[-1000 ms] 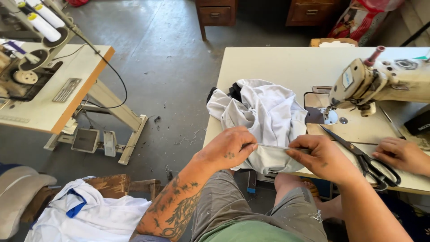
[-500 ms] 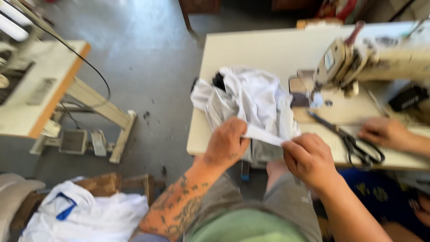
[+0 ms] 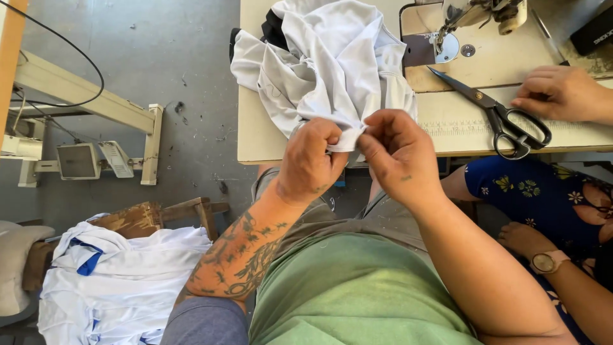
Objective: Trimming excess fabric and loose threads from a white garment using scissors at a sewing station.
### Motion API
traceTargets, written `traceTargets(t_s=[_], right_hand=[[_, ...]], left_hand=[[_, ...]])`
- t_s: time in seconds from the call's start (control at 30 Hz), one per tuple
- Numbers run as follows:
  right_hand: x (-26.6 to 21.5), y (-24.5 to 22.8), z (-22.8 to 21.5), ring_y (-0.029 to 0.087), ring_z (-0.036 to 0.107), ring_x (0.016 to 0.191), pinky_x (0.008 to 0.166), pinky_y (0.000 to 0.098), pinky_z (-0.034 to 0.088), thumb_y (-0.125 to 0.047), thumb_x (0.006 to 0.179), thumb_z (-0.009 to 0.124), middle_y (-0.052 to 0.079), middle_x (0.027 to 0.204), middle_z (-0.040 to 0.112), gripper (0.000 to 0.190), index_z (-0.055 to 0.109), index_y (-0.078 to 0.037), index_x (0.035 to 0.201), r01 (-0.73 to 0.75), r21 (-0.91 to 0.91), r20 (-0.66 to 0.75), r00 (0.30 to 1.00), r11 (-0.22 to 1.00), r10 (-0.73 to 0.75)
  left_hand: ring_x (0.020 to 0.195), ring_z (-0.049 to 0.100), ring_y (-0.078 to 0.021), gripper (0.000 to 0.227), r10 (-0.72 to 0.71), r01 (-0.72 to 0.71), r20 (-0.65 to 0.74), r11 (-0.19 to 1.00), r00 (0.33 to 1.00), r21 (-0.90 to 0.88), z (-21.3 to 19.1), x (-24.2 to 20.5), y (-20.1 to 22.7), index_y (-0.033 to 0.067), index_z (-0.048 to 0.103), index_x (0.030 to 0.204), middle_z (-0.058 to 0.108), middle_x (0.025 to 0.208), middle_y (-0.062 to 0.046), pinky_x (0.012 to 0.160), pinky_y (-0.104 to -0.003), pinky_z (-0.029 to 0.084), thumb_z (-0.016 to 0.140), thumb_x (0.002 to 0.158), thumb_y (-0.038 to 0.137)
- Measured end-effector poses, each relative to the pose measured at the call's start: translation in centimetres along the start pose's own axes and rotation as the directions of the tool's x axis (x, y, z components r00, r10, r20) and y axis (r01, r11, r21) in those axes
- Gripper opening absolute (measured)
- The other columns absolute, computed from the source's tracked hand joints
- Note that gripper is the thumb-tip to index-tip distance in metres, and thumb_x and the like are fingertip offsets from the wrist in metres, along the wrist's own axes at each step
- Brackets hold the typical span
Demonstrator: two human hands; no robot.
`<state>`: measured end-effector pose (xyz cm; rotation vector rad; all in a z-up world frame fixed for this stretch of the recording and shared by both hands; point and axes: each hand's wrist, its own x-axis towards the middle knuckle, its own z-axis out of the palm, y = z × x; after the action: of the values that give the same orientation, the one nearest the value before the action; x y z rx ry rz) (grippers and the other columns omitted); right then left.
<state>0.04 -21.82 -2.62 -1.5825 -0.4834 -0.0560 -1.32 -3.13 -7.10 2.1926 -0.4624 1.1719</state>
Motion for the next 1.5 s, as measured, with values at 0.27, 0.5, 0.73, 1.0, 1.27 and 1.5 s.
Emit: traceTargets(t_s=[0.27,0.5,0.73,1.0,1.27,1.5], right_hand=[[0.1,-0.4,-0.6,0.020,0.068,0.078,0.073,0.0384,0.060,0.005,0.102,0.068,0.017,0.086,0.068,0.020,0.064,0.004,0.122,0.028,-0.021,0.009,1.000,0.999,-0.027],[0.0,-3.0,-0.3,0.025,0.077,0.075,0.066,0.0359,0.063,-0.006,0.094,0.082,0.015,0.097,0.077,0.019,0.080,-0.002,0.112,0.337,-0.330,0.103,0.941,0.882,-0.322],[0.3,0.8,-1.1,0.023,0.069,0.071,0.067,0.0372,0.060,-0.004,0.103,0.065,0.009,0.085,0.069,0.011,0.071,-0.004,0.094,0.285,-0.053,0.083,0.956,0.957,-0.280],[0.8,-0.8,-1.1,0.034,0.066,0.074,0.067,0.0429,0.058,-0.013,0.107,0.060,0.015,0.088,0.068,0.016,0.063,-0.003,0.094,0.310,0.035,0.245,0.919,0.950,-0.309],[2.0,5.4,-4.7,0.047,0.074,0.075,0.066,0.0527,0.058,-0.018,0.104,0.064,0.020,0.079,0.072,0.011,0.067,-0.007,0.104,0.106,-0.455,0.042,0.994,0.884,-0.098],[1.5,5.7,-5.7,0.027,0.064,0.090,0.083,0.0417,0.053,0.005,0.085,0.073,0.009,0.092,0.067,0.034,0.074,-0.003,0.118,-0.052,-0.250,0.221,0.969,0.967,0.109]], left_hand=[[0.069,0.066,-0.0297,0.022,-0.021,0.018,-0.038,0.995,0.999,-0.094,-0.5,0.9,1.2,0.0115,0.059,0.104,0.055,0.080,-0.001,0.068,-0.038,0.059,0.073,0.089,0.002],[0.068,0.067,-0.0280,0.023,-0.010,0.009,-0.011,0.995,1.000,-0.099,-0.8,0.8,1.4,0.0101,0.062,0.105,0.056,0.079,0.000,0.066,-0.037,0.060,0.076,0.089,0.001],[0.064,0.066,-0.0317,0.018,-0.024,0.022,-0.052,0.999,0.998,-0.031,-0.7,1.5,2.3,0.0086,0.061,0.105,0.052,0.076,-0.002,0.067,-0.036,0.061,0.073,0.091,0.005],[0.063,0.065,-0.0320,0.021,-0.047,0.054,0.070,0.993,0.996,-0.101,-0.7,0.7,0.8,0.0136,0.057,0.090,0.053,0.072,-0.003,0.058,-0.041,0.056,0.076,0.088,0.005],[0.071,0.065,-0.0277,0.021,-0.011,0.012,0.041,1.000,0.999,-0.025,-3.1,3.6,-0.1,0.0124,0.055,0.085,0.055,0.080,-0.003,0.074,-0.030,0.059,0.070,0.086,-0.002],[0.075,0.070,-0.0283,0.024,-0.464,0.605,0.492,0.777,0.737,-0.174,-6.8,7.2,1.5,0.0109,0.066,0.111,0.069,0.081,-0.011,0.067,-0.042,0.057,0.075,0.090,0.004]])
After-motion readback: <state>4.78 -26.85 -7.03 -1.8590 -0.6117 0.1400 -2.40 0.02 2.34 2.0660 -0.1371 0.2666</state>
